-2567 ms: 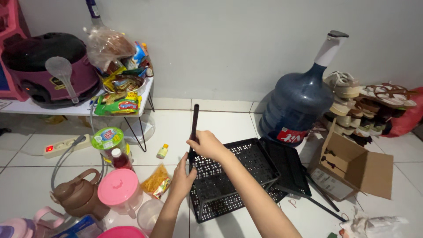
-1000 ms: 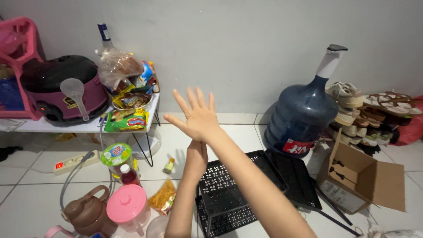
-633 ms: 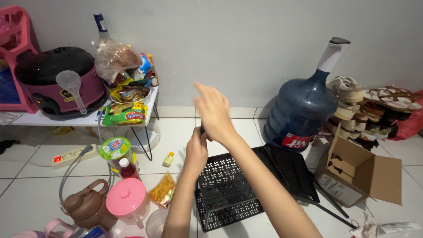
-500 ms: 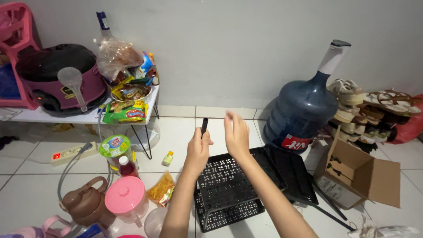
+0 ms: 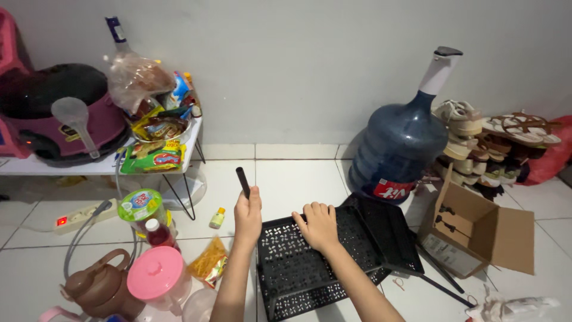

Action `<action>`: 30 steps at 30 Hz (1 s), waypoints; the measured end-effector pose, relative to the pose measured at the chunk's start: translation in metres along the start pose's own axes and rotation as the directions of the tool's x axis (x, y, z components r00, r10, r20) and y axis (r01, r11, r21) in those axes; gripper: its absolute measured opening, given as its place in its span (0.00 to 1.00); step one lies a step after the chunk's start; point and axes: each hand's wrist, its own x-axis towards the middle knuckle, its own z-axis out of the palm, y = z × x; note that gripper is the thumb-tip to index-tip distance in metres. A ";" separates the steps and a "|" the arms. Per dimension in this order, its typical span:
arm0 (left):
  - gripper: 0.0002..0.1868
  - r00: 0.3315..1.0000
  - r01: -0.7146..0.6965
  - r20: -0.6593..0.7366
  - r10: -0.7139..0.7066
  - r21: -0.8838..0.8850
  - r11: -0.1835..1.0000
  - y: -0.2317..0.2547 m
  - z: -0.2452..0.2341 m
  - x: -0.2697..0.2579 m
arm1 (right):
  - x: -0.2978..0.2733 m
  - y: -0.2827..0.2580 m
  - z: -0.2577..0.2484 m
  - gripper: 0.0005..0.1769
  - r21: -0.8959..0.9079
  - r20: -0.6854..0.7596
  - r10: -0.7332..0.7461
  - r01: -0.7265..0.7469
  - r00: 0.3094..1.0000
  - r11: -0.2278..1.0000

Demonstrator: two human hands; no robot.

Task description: The person assembles a black perforated metal shelving unit on the floor. They connect the side panels to the shelves and insert the vertical support poles to form the frame.

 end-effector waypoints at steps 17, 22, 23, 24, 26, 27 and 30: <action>0.22 0.993 -0.018 0.119 0.003 0.131 0.991 0.028 0.020 -0.009 | 0.106 -0.055 -0.109 0.31 0.351 0.055 0.199 -0.206 0.978 0.913; 0.21 0.993 0.008 0.114 -0.026 0.163 0.987 0.028 0.020 -0.007 | 0.177 -0.137 -0.210 0.23 0.290 -0.508 -0.127 0.308 0.852 0.906; 0.20 0.993 0.007 0.113 -0.027 0.174 0.985 0.028 0.019 -0.007 | 0.184 -0.149 -0.217 0.22 0.223 -0.565 -0.163 0.340 0.809 0.914; 0.19 0.994 0.005 0.111 -0.022 0.159 0.987 0.029 0.020 -0.007 | 0.187 -0.156 -0.218 0.23 0.199 -0.540 -0.185 0.338 0.821 0.920; 0.18 0.994 0.002 0.107 -0.015 0.126 0.992 0.028 0.021 -0.008 | 0.194 -0.162 -0.206 0.26 0.150 -0.487 -0.229 0.338 0.843 0.929; 0.18 0.993 -0.056 0.111 0.043 0.111 0.992 0.028 0.021 -0.008 | 0.192 -0.167 -0.192 0.29 0.103 -0.447 -0.269 0.348 0.853 0.932; 0.17 0.984 -0.135 0.129 0.122 0.094 0.986 0.033 0.021 -0.009 | 0.180 -0.166 -0.155 0.36 0.087 -0.277 -0.278 0.313 0.920 0.946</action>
